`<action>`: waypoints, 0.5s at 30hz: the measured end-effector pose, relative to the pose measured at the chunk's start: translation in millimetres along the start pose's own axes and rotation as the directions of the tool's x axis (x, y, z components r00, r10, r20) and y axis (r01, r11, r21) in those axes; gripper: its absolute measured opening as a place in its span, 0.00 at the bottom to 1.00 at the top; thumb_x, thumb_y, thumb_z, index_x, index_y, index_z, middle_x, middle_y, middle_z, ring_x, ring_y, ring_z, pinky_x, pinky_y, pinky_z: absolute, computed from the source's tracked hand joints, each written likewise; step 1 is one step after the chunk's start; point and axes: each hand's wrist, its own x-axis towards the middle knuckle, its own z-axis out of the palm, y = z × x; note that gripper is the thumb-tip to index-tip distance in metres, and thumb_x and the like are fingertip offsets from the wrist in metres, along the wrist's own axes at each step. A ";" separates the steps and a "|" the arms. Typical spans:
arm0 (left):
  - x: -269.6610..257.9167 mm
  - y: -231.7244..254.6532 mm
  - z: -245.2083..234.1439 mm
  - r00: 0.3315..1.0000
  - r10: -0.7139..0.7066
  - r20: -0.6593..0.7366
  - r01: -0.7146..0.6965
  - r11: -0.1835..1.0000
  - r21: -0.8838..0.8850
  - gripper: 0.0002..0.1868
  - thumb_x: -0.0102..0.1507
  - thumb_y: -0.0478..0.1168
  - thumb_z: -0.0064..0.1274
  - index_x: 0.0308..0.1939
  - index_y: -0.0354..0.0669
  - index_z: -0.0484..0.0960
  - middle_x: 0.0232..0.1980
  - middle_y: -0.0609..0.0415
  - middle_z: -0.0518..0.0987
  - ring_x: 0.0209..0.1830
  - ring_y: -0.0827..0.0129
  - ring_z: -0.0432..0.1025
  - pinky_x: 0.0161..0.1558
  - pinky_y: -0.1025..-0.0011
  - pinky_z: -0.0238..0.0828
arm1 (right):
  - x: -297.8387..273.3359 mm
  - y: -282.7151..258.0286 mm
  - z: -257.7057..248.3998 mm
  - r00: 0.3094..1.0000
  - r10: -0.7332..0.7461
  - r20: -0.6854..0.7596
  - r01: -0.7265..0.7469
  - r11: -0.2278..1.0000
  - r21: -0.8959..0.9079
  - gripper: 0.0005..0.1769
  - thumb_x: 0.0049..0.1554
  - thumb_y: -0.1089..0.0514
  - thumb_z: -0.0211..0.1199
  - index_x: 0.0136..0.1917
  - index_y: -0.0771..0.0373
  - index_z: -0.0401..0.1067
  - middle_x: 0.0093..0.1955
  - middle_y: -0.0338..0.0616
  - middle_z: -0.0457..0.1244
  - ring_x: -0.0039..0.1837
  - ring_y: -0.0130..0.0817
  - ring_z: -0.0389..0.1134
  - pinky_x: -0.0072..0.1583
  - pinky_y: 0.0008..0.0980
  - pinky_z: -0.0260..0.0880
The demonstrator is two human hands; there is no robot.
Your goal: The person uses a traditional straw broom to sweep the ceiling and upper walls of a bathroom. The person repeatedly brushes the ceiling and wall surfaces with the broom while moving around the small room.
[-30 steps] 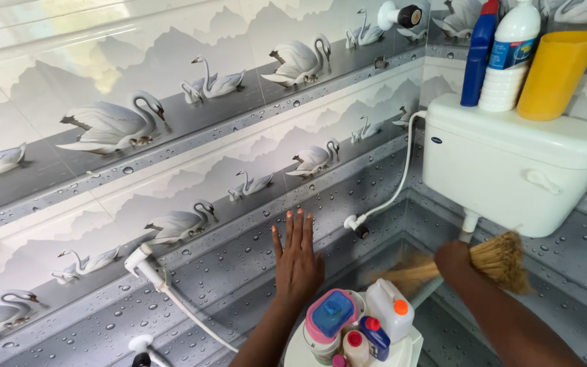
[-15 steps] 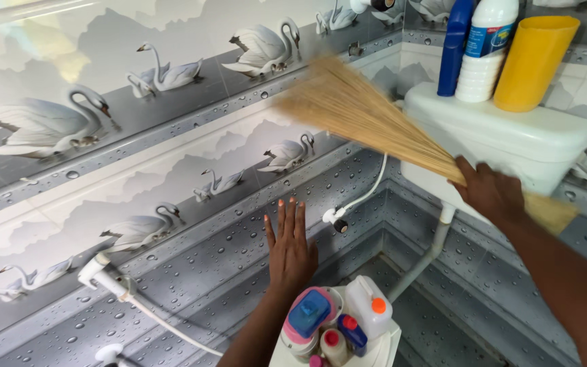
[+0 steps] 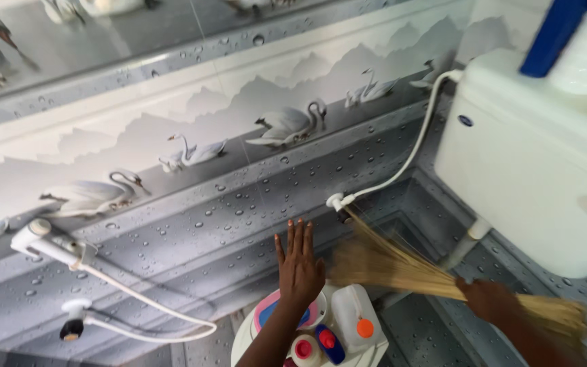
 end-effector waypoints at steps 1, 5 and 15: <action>-2.1 -3.7 7.2 1.000 -0.028 0.003 0.029 0.999 -0.025 0.46 0.57 0.39 0.56 0.77 0.39 0.52 0.82 0.42 0.46 0.84 0.52 0.34 0.77 0.43 0.21 | 2.9 8.7 5.7 1.000 0.014 0.014 -0.013 1.000 -0.029 0.29 0.67 0.42 0.50 0.77 0.49 0.52 0.56 0.49 0.69 0.53 0.41 0.75 0.52 0.42 0.80; -16.0 -26.3 32.4 0.995 -0.093 -0.034 0.093 0.996 0.013 0.45 0.58 0.41 0.56 0.76 0.38 0.53 0.81 0.40 0.49 0.83 0.50 0.36 0.77 0.44 0.22 | 27.2 42.3 17.0 1.000 -0.002 -0.027 -0.001 0.994 -0.112 0.23 0.67 0.44 0.50 0.72 0.51 0.57 0.56 0.49 0.69 0.52 0.42 0.75 0.50 0.41 0.82; -70.1 -87.5 84.2 0.953 -0.291 -0.080 0.296 0.953 0.066 0.40 0.62 0.48 0.53 0.75 0.35 0.58 0.81 0.40 0.53 0.83 0.49 0.39 0.77 0.44 0.24 | 138.3 12.2 -8.9 0.996 -0.030 -0.090 0.003 0.957 -0.290 0.15 0.63 0.48 0.54 0.61 0.50 0.67 0.52 0.43 0.70 0.52 0.39 0.74 0.50 0.41 0.79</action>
